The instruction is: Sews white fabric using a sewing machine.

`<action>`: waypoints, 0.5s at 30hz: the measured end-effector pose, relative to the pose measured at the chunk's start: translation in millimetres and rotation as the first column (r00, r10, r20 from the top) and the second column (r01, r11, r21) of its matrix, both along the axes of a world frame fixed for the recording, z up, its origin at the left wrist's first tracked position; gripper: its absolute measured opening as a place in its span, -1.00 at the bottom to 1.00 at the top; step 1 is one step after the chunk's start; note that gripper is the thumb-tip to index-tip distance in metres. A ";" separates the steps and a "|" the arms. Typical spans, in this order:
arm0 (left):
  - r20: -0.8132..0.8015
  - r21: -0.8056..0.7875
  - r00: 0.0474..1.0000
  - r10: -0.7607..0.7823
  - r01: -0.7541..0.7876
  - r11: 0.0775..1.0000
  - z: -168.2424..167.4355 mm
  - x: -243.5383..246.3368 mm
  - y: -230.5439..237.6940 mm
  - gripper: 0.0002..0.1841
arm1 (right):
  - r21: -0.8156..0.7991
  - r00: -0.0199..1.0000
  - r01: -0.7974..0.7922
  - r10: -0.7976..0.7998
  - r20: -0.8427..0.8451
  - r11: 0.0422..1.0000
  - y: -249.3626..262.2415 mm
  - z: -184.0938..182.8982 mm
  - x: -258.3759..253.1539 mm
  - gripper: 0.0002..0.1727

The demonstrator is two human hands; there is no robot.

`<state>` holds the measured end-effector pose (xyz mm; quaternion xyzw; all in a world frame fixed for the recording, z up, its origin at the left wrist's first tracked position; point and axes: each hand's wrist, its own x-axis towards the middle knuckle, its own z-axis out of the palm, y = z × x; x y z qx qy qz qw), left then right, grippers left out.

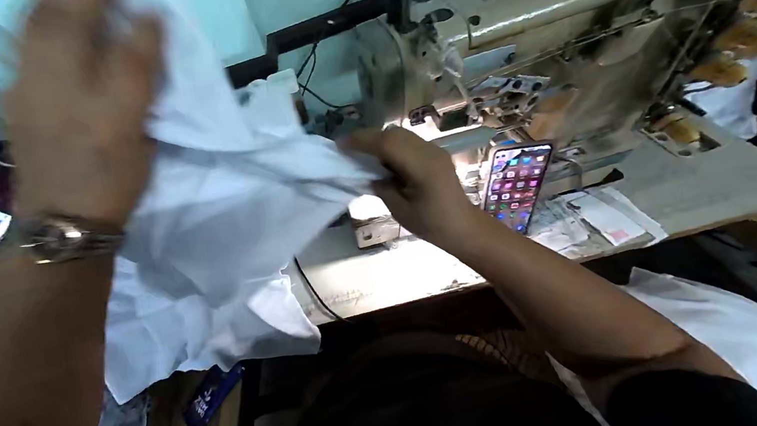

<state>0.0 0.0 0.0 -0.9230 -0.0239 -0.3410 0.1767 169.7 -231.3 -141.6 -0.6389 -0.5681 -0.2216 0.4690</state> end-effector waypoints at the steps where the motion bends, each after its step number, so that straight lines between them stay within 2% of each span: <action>1: -0.123 0.040 0.991 -0.060 0.066 0.997 -16.0 5.7 9.2 -0.60 | -0.107 1.000 0.024 -0.023 0.016 0.994 -17.8 -12.5 4.4 -0.53; 2: -0.266 0.015 0.958 -0.102 0.110 0.994 -35.9 8.9 18.6 -0.60 | -0.221 0.999 0.039 -0.035 0.019 0.974 -32.4 -28.1 7.4 -0.55; 4: -0.504 -0.080 0.859 -0.092 0.059 0.995 -90.5 10.6 24.9 -0.66 | -0.497 0.998 0.005 -0.031 -0.045 0.868 -51.7 -65.4 5.5 -0.62; 6: -0.699 -0.151 0.711 -0.069 -0.052 0.987 -151.6 9.3 20.1 -0.72 | -0.751 0.983 -0.119 -0.031 -0.182 0.650 -56.7 -101.3 -6.0 -0.65; 7: -0.771 -0.152 0.634 -0.056 -0.098 0.983 -176.7 9.1 17.3 -0.75 | -0.813 0.974 -0.165 -0.035 -0.222 0.559 -54.9 -117.6 -10.8 -0.63; 9: -0.862 -0.121 0.506 -0.017 -0.173 0.978 -205.3 11.1 11.3 -0.78 | -0.862 0.965 -0.198 -0.061 -0.254 0.466 -50.8 -139.8 -15.4 -0.64; 10: -0.871 -0.131 0.491 -0.019 -0.194 0.972 -208.5 11.7 8.8 -0.77 | -0.855 0.960 -0.206 -0.072 -0.271 0.476 -49.6 -143.0 -16.0 -0.65; 12: -0.824 -0.246 0.553 -0.120 -0.160 0.956 -201.5 8.4 4.2 -0.73 | -0.797 0.957 -0.199 -0.062 -0.283 0.570 -48.1 -143.1 -17.2 -0.67; 14: -0.728 -0.388 0.626 -0.278 -0.043 0.921 -190.7 3.3 -2.2 -0.61 | -0.691 0.965 -0.158 -0.037 -0.258 0.705 -46.5 -142.8 -21.4 -0.66; 15: -0.677 -0.424 0.654 -0.339 0.030 0.905 -187.7 1.5 -5.7 -0.62 | -0.632 0.970 -0.138 -0.026 -0.243 0.763 -43.5 -142.6 -24.1 -0.66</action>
